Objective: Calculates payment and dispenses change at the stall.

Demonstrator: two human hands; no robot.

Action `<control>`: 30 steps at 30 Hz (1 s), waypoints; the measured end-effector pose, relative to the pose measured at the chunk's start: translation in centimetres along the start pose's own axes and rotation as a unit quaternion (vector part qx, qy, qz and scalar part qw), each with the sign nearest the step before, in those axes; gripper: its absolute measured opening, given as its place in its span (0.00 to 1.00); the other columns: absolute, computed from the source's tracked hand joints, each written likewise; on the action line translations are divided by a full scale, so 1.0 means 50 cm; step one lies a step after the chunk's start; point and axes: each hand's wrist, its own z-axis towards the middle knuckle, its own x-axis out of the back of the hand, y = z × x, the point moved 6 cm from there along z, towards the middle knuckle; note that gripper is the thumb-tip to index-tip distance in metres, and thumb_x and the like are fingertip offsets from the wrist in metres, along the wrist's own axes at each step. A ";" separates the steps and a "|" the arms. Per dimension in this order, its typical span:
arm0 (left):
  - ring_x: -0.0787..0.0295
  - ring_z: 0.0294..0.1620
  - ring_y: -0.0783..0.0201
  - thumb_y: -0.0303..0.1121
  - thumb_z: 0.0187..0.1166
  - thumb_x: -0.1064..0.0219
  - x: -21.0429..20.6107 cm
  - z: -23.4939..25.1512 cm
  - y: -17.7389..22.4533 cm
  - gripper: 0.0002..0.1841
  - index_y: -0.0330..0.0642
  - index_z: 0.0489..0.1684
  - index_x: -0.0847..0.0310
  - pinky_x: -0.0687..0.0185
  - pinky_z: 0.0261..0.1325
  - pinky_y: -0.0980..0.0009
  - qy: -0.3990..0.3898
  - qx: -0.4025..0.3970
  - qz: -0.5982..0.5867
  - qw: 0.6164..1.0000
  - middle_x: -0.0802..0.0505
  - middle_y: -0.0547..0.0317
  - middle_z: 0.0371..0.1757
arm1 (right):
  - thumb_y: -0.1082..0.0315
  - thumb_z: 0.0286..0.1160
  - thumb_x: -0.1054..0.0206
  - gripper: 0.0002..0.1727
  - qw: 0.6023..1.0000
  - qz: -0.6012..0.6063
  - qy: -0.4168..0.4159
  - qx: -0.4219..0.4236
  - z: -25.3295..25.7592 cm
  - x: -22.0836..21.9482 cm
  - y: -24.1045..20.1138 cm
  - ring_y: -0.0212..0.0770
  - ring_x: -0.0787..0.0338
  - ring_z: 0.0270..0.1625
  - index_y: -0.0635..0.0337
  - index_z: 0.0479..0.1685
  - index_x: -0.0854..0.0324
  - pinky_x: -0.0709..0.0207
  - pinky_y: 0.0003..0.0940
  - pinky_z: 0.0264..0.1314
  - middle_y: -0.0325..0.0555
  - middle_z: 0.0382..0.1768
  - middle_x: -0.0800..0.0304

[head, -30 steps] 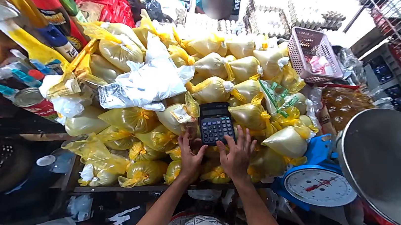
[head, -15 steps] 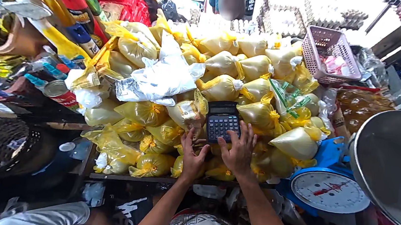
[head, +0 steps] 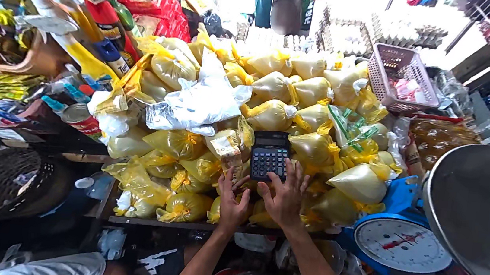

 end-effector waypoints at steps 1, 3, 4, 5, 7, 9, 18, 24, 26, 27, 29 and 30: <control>0.16 0.71 0.48 0.23 0.72 0.32 -0.002 0.000 0.002 0.45 0.34 0.93 0.54 0.06 0.60 0.59 0.002 -0.001 0.004 1.000 0.41 0.32 0.87 | 0.27 0.79 0.49 0.32 1.000 0.006 0.017 -0.003 0.010 0.016 -0.001 0.61 0.50 0.95 0.34 0.60 0.09 0.67 0.77 0.91 0.48 0.89 0.34; 0.16 0.72 0.49 0.24 0.73 0.32 -0.004 -0.002 0.003 0.45 0.35 0.93 0.53 0.06 0.61 0.60 0.002 0.002 0.012 1.000 0.42 0.33 0.87 | 0.28 0.80 0.48 0.32 0.999 -0.002 0.038 -0.019 0.024 0.029 0.006 0.60 0.47 0.94 0.38 0.62 0.11 0.64 0.76 0.91 0.49 0.87 0.32; 0.16 0.72 0.50 0.24 0.73 0.32 -0.005 -0.003 0.003 0.44 0.36 0.93 0.53 0.06 0.61 0.60 0.002 0.003 0.015 1.000 0.42 0.34 0.88 | 0.28 0.80 0.50 0.33 0.999 -0.015 0.032 -0.030 0.028 0.021 0.017 0.61 0.47 0.94 0.39 0.62 0.11 0.64 0.77 0.90 0.50 0.87 0.32; 0.16 0.72 0.50 0.24 0.73 0.32 -0.006 -0.003 0.003 0.44 0.37 0.93 0.53 0.06 0.62 0.60 0.001 0.005 0.017 1.000 0.42 0.35 0.88 | 0.28 0.81 0.51 0.34 0.999 -0.027 0.015 -0.040 0.027 0.006 0.029 0.62 0.48 0.94 0.39 0.61 0.11 0.65 0.78 0.89 0.51 0.88 0.33; 0.16 0.72 0.50 0.24 0.72 0.32 -0.007 -0.006 0.006 0.44 0.38 0.93 0.52 0.06 0.61 0.60 0.002 0.009 0.020 1.000 0.42 0.36 0.88 | 0.27 0.81 0.54 0.36 0.998 -0.038 -0.022 -0.049 0.012 -0.014 0.044 0.64 0.47 0.93 0.39 0.63 0.11 0.62 0.79 0.89 0.53 0.88 0.35; 0.15 0.71 0.51 0.26 0.73 0.32 -0.002 -0.004 0.016 0.43 0.38 0.93 0.50 0.06 0.61 0.60 0.009 0.006 0.032 0.999 0.41 0.37 0.87 | 0.29 0.82 0.51 0.32 0.999 -0.005 -0.006 -0.040 -0.002 -0.005 0.039 0.62 0.44 0.93 0.40 0.54 0.09 0.60 0.76 0.90 0.51 0.86 0.30; 0.10 0.57 0.69 0.34 0.81 0.31 0.113 -0.030 0.129 0.07 0.50 0.47 0.07 0.11 0.63 0.66 -0.200 -0.062 0.247 0.946 0.07 0.65 0.53 | 0.55 0.70 0.32 0.37 0.931 0.294 -0.081 0.203 -0.060 0.047 -0.127 0.56 0.45 0.94 0.41 0.87 0.30 0.44 0.65 0.91 0.41 0.88 0.33; 0.09 0.54 0.68 0.24 0.80 0.35 0.212 -0.043 0.213 0.20 0.47 0.71 0.18 0.12 0.64 0.64 -0.279 -0.004 0.235 0.931 0.07 0.58 0.58 | 0.63 0.75 0.30 0.12 0.887 0.366 -0.253 0.127 -0.094 0.003 -0.186 0.32 0.07 0.54 0.53 0.53 0.10 0.19 0.46 0.74 0.34 0.46 0.04; 0.08 0.49 0.65 0.24 0.79 0.34 0.266 -0.039 0.208 0.23 0.45 0.74 0.22 0.11 0.59 0.62 -0.245 0.012 0.232 0.941 0.07 0.55 0.53 | 0.66 0.74 0.30 0.10 0.861 0.423 -0.274 0.070 -0.101 -0.008 -0.202 0.28 0.07 0.48 0.57 0.49 0.09 0.11 0.31 0.59 0.36 0.43 0.04; 0.08 0.48 0.65 0.23 0.78 0.33 0.294 -0.037 0.201 0.22 0.44 0.72 0.20 0.11 0.59 0.62 -0.232 0.010 0.234 0.944 0.06 0.54 0.51 | 0.67 0.73 0.28 0.09 0.851 0.443 -0.276 0.047 -0.104 -0.018 -0.214 0.27 0.07 0.46 0.58 0.47 0.09 0.10 0.28 0.54 0.36 0.42 0.04; 0.08 0.47 0.65 0.21 0.77 0.32 0.347 -0.033 0.185 0.18 0.43 0.64 0.15 0.10 0.58 0.63 -0.218 0.011 0.231 0.948 0.06 0.55 0.49 | 0.69 0.70 0.25 0.08 0.833 0.479 -0.277 0.015 -0.114 -0.049 -0.249 0.28 0.07 0.40 0.60 0.44 0.09 0.10 0.26 0.47 0.37 0.38 0.04; 0.07 0.46 0.65 0.22 0.77 0.32 0.374 -0.029 0.174 0.16 0.43 0.61 0.14 0.10 0.56 0.63 -0.207 0.016 0.230 0.951 0.05 0.56 0.47 | 0.70 0.69 0.24 0.07 0.826 0.489 -0.280 0.008 -0.119 -0.068 -0.271 0.29 0.06 0.39 0.61 0.44 0.09 0.10 0.26 0.46 0.38 0.37 0.04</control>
